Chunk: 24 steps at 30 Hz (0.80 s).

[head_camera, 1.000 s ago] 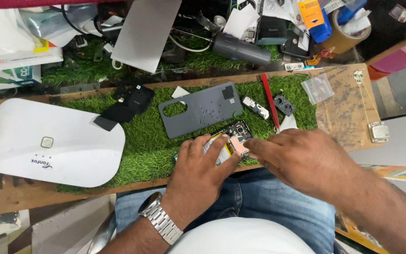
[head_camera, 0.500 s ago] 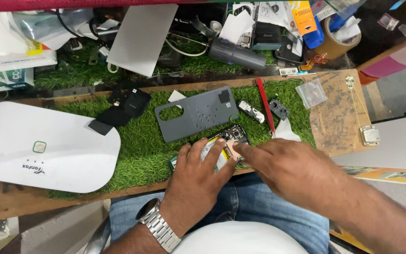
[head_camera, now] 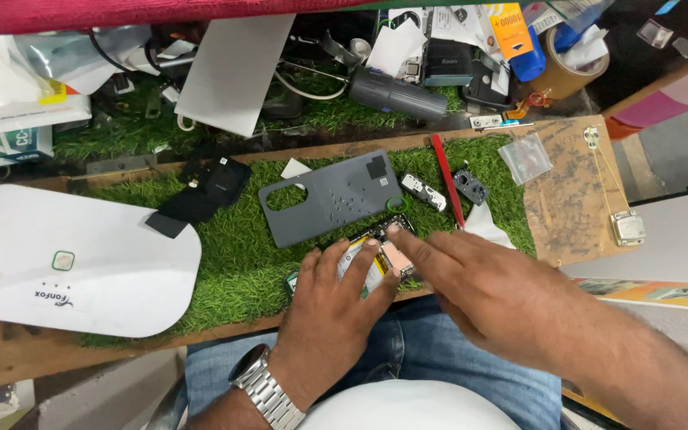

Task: The person uses a screwdriver to remove screws from a disassembled smartphone lying on a green mat. They lift the phone to inspect the internal components, then place it back down and continue to unscrew and manipulate parts of the device.

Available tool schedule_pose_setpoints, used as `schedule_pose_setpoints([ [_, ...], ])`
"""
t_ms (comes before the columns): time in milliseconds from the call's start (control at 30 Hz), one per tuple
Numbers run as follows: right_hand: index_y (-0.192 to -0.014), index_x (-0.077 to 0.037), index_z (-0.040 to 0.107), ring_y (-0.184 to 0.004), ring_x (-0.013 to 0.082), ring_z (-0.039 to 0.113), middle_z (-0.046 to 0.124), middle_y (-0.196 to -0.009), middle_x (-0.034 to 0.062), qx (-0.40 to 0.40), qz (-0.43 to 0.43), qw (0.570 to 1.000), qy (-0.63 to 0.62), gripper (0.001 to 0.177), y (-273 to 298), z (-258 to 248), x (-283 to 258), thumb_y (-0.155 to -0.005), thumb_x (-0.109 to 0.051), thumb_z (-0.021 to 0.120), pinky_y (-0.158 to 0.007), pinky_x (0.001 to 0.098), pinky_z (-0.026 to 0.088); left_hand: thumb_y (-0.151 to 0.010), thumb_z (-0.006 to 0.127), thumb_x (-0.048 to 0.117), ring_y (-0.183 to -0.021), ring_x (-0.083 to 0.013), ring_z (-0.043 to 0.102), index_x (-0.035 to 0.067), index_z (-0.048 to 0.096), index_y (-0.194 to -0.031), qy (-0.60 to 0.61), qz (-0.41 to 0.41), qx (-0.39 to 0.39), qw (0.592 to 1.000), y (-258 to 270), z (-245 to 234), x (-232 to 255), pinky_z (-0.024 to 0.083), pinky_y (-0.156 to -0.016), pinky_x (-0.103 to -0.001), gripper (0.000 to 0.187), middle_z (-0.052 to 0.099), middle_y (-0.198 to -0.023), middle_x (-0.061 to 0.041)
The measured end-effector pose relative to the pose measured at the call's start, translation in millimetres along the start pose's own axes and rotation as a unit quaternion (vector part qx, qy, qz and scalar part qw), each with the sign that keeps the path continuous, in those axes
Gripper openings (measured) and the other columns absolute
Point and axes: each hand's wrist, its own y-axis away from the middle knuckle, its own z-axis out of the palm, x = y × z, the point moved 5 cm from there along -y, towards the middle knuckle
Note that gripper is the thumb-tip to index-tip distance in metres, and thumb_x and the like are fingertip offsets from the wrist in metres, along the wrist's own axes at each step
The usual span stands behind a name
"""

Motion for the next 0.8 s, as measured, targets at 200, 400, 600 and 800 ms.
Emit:
schedule_pose_setpoints([
  [200, -0.155, -0.007, 0.045, -0.096, 0.0269, 0.068, 0.069, -0.103, 0.0090, -0.118, 0.071, 0.986, 0.094, 0.067, 0.0, 15.1, 10.1, -0.093, -0.024, 0.063, -0.082, 0.0410, 0.056, -0.086, 0.060, 0.012, -0.128, -0.0454, 0.049, 0.013, 0.065, -0.128, 0.015, 0.003, 0.005, 1.000, -0.5, -0.9, -0.9, 0.039, -0.103, -0.060, 0.042, 0.054, -0.140, -0.024],
  [400, -0.146, -0.005, 0.052, -0.092, 0.0285, 0.069, 0.069, -0.102, 0.0105, -0.100, 0.058, 0.992, 0.049, 0.061, 1.6, 14.7, 7.4, -0.088, -0.018, 0.065, -0.077, 0.0423, 0.057, -0.084, 0.060, 0.010, -0.129, -0.0461, 0.048, 0.010, 0.065, -0.128, 0.017, 0.006, 0.015, 1.000, -1.0, -1.9, 1.0, 0.039, -0.104, -0.061, 0.044, 0.053, -0.142, -0.023],
  [600, -0.145, 0.004, 0.049, -0.093, 0.0335, 0.068, 0.068, -0.108, 0.0160, -0.013, 0.035, 0.999, -0.033, 0.068, 1.3, 12.3, -0.3, -0.081, -0.010, 0.069, -0.076, 0.0431, 0.056, -0.082, 0.060, 0.009, -0.127, -0.0459, 0.048, 0.010, 0.065, -0.127, 0.026, -0.005, 0.007, 1.000, -2.2, 0.0, -1.7, 0.038, -0.102, -0.062, 0.045, 0.054, -0.140, -0.023],
  [800, -0.130, -0.003, 0.060, -0.093, 0.0343, 0.069, 0.070, -0.103, 0.0145, -0.039, 0.089, 0.995, -0.037, 0.056, 12.3, 28.5, 12.7, -0.075, -0.004, 0.070, -0.077, 0.0445, 0.056, -0.079, 0.065, 0.012, -0.127, -0.0435, 0.049, 0.011, 0.067, -0.126, 0.049, -0.003, 0.020, 0.999, -4.2, -0.9, -3.5, 0.039, -0.102, -0.060, 0.047, 0.054, -0.139, -0.020],
])
